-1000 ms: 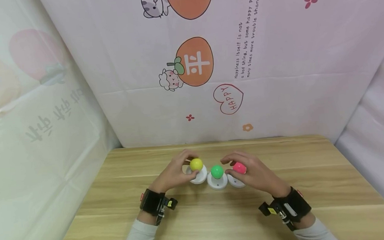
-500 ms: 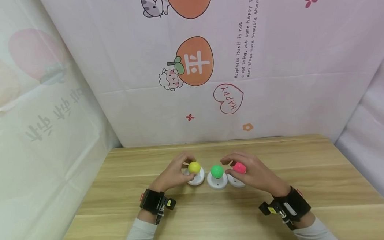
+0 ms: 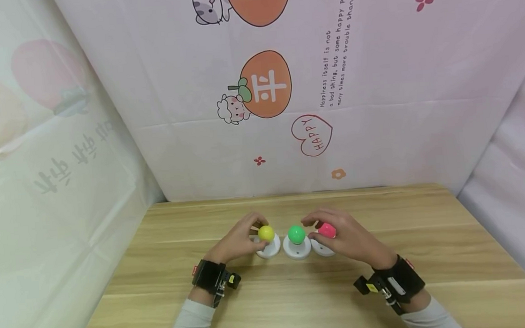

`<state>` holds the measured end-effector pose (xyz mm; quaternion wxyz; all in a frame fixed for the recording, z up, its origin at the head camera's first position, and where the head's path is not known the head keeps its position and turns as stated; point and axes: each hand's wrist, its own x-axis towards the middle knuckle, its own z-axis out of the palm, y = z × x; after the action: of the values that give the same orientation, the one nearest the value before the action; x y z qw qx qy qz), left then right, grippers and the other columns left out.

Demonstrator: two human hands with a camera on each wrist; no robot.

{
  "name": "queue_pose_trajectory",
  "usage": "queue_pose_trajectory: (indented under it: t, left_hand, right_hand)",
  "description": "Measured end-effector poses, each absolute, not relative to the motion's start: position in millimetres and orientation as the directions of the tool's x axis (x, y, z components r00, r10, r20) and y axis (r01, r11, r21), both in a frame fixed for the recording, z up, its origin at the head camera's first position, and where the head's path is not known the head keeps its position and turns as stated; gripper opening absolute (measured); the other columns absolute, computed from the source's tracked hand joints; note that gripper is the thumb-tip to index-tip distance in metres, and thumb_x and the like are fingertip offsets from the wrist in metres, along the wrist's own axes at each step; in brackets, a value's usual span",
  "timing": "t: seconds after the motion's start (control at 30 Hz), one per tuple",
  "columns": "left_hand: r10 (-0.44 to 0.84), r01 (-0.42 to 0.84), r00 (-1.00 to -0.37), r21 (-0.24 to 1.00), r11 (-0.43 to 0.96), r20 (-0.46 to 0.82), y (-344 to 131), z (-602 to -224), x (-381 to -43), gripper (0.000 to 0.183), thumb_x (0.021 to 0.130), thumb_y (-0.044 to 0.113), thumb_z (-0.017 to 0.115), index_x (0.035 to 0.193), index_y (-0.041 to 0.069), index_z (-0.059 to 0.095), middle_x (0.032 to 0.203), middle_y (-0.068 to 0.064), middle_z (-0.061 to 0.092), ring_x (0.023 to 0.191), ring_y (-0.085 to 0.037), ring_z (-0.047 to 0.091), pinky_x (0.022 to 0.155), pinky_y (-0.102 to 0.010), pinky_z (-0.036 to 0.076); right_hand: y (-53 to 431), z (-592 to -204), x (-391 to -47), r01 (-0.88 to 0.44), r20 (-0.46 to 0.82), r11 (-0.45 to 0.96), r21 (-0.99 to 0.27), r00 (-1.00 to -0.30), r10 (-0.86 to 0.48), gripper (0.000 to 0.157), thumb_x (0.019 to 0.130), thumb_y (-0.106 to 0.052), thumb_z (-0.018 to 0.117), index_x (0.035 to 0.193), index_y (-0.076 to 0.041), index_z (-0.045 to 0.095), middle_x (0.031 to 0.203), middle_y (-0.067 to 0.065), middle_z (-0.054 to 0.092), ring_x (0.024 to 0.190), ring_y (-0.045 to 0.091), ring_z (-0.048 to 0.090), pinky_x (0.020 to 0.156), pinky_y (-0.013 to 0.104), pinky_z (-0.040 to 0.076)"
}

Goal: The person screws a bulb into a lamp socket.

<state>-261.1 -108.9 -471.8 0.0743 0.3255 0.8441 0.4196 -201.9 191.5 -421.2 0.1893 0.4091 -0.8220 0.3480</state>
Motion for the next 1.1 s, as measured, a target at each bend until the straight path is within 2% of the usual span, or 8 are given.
queue_pose_trajectory:
  t: [0.17, 0.33, 0.6, 0.8, 0.97, 1.1]
  left_hand:
    - [0.603, 0.463, -0.788, 0.767, 0.444, 0.127, -109.0, -473.0, -261.0, 0.043, 0.082, 0.016, 0.074, 0.119, 0.016, 0.052, 0.120, 0.003, 0.051, 0.111, -0.019, 0.054, 0.090, -0.036, 0.051]
    - [0.599, 0.448, -0.793, 0.771, 0.452, 0.110, -109.2, -474.5, -261.1, 0.045, 0.082, 0.017, 0.073, 0.121, 0.014, 0.052, 0.122, 0.003, 0.052, 0.112, -0.019, 0.054, 0.091, -0.038, 0.051]
    - [0.606, 0.449, -0.788, 0.776, 0.443, 0.110, -110.2, -476.2, -263.0, 0.046, 0.082, 0.020, 0.074, 0.122, 0.015, 0.052, 0.124, 0.003, 0.052, 0.113, -0.018, 0.053, 0.091, -0.036, 0.051]
    - [0.611, 0.482, -0.779, 0.760, 0.435, 0.145, -114.2, -474.8, -261.2, 0.052, 0.088, 0.037, 0.069, 0.130, 0.015, 0.049, 0.133, -0.008, 0.050, 0.120, -0.020, 0.049, 0.098, -0.038, 0.046]
    - [0.579, 0.501, -0.806, 0.663, 0.555, 0.124, -123.9, -468.0, -259.9, 0.063, 0.090, 0.056, 0.058, 0.141, 0.021, 0.042, 0.142, 0.000, 0.044, 0.130, -0.020, 0.040, 0.104, -0.044, 0.039]
    - [0.564, 0.526, -0.818, 0.543, 0.655, 0.113, -137.2, -460.9, -263.8, 0.074, 0.090, 0.064, 0.052, 0.149, 0.024, 0.033, 0.151, 0.003, 0.034, 0.137, -0.019, 0.029, 0.107, -0.048, 0.034]
  right_hand:
    - [191.5, -421.4, -202.2, -0.804, 0.587, 0.422, -0.419, -0.595, -0.549, 0.037, 0.079, -0.010, 0.078, 0.114, -0.014, 0.065, 0.104, 0.002, 0.069, 0.091, 0.013, 0.063, 0.073, 0.035, 0.057]
    - [191.3, -420.5, -201.5, -0.793, 0.568, 0.434, -0.428, -0.609, -0.553, 0.031, 0.083, -0.017, 0.075, 0.113, -0.016, 0.065, 0.104, -0.001, 0.068, 0.091, 0.006, 0.061, 0.075, 0.032, 0.057]
    - [192.6, -422.6, -202.8, -0.779, 0.552, 0.453, -0.433, -0.627, -0.550, 0.030, 0.081, -0.013, 0.077, 0.109, -0.010, 0.067, 0.104, -0.003, 0.068, 0.091, 0.005, 0.061, 0.075, 0.030, 0.057]
    - [201.6, -423.4, -201.0, -0.761, 0.539, 0.507, -0.405, -0.646, -0.541, 0.030, 0.083, -0.018, 0.076, 0.112, -0.016, 0.067, 0.111, -0.006, 0.065, 0.097, 0.009, 0.061, 0.079, 0.034, 0.056]
    - [218.8, -425.5, -200.2, -0.707, 0.479, 0.586, -0.395, -0.703, -0.525, 0.037, 0.084, -0.022, 0.075, 0.119, -0.021, 0.064, 0.122, -0.005, 0.060, 0.108, 0.015, 0.057, 0.086, 0.040, 0.053]
    - [239.7, -426.7, -202.9, -0.626, 0.399, 0.681, -0.381, -0.775, -0.489, 0.054, 0.085, -0.030, 0.074, 0.135, -0.022, 0.054, 0.138, 0.001, 0.050, 0.125, 0.023, 0.046, 0.094, 0.051, 0.047]
